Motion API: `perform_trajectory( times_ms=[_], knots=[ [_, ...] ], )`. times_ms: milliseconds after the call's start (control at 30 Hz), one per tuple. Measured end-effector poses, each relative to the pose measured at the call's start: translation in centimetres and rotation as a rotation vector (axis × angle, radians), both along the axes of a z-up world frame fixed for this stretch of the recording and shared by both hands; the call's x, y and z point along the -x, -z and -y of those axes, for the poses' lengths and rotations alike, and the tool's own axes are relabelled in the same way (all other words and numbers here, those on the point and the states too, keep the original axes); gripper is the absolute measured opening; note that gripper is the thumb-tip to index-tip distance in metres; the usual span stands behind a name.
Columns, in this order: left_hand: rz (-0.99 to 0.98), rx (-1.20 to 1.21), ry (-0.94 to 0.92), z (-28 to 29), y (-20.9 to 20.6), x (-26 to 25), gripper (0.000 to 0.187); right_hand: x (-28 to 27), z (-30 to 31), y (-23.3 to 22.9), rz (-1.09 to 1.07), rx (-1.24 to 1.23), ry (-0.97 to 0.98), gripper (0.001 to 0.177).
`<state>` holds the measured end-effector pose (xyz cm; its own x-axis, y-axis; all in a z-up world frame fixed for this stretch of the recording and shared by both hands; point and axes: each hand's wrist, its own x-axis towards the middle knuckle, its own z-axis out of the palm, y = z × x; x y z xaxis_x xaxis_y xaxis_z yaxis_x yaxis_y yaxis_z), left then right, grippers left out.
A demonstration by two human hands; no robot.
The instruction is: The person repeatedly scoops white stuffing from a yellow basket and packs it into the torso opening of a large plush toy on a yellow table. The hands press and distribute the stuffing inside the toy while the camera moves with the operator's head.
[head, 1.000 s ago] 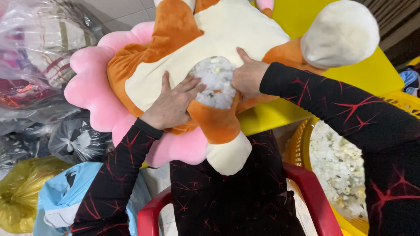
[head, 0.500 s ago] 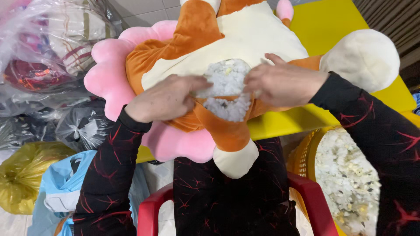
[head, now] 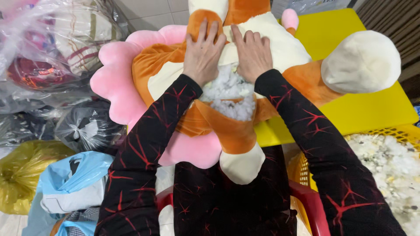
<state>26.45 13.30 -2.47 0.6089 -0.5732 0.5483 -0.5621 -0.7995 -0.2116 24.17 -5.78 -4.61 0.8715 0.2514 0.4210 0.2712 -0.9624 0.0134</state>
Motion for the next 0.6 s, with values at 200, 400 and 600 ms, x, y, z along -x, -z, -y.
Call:
perform_trajectory(
  times_ms=[200,400,600],
  knots=[
    [0.230,0.045,-0.122,0.2,2.5,-2.8,0.029,-3.7,-0.4,2.6,0.116,0.092,0.161,0.024],
    [0.221,0.122,-0.217,0.1,1.9,-2.0,0.053,-0.7,0.8,-1.3,-0.065,-0.165,-0.207,0.080],
    [-0.278,0.309,-0.040,-2.0,-1.5,0.2,0.082,4.8,2.7,-4.8,0.012,-0.270,-0.294,0.063]
  ],
)
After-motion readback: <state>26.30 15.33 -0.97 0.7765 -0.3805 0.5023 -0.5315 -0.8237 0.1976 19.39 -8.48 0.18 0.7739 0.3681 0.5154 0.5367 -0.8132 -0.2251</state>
